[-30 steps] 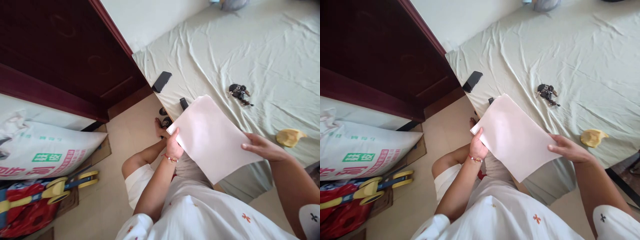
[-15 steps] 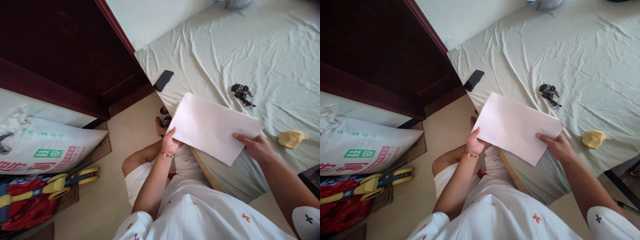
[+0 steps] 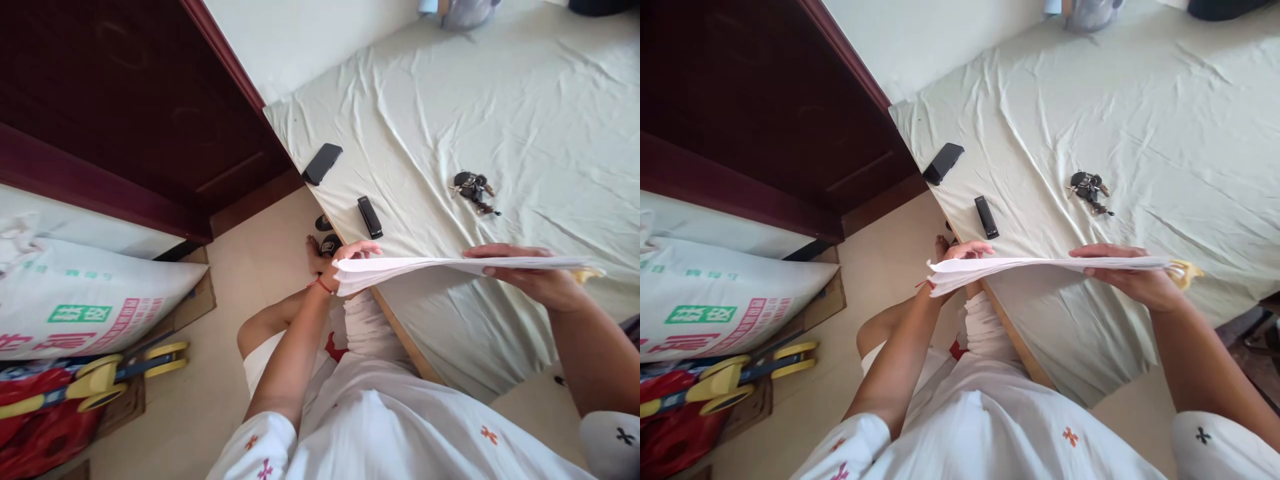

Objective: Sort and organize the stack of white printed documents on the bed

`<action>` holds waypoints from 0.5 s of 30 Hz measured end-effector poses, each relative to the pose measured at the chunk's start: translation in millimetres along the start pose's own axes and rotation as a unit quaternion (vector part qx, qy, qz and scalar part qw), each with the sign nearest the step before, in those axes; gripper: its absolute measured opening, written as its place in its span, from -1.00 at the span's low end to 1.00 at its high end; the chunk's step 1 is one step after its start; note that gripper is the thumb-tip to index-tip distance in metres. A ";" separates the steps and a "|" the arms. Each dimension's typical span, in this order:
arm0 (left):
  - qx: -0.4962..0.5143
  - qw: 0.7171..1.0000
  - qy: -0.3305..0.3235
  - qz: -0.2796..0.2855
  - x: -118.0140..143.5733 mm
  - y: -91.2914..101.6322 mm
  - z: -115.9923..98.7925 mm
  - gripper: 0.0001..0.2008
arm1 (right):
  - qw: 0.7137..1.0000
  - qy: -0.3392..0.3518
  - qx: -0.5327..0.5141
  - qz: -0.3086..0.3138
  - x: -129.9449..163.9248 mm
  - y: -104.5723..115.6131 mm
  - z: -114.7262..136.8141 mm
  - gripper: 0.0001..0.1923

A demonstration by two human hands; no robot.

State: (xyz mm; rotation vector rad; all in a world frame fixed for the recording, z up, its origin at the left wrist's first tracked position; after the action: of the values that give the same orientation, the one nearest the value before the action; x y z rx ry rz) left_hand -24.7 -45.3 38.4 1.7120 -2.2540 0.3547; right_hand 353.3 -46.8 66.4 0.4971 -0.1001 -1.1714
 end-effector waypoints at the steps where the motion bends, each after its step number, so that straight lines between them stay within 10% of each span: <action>1: -0.030 1.000 -0.007 0.004 0.7 -1.5 -1.0 -0.67 | 0.999 -0.022 -0.003 -0.027 2.3 -1.1 -7.0 -0.68; 5: -0.005 0.999 -0.035 -0.038 1.9 -4.9 0.6 -0.49 | 0.983 -0.094 -0.015 -0.157 10.5 -3.6 -26.1 -0.59; 15: 0.119 0.990 0.039 -0.067 6.7 -13.3 39.1 -0.53 | 0.953 -0.146 -0.156 -0.216 3.2 -18.6 -17.5 -0.56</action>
State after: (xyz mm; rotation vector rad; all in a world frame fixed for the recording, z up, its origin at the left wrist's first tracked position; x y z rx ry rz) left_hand -16.7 -69.0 4.9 1.9174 -2.0969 0.6718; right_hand 344.3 -49.5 42.4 0.0596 -0.0594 -1.6532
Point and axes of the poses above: each hand's wrist, its own x-axis away from the middle knuckle, its own y-axis out of the back of the hand, z = x × y, the point moved 2 cm from there along -x, towards the middle knuckle, and after that the axes turned 12 degrees about y, right-handed, at the moved point
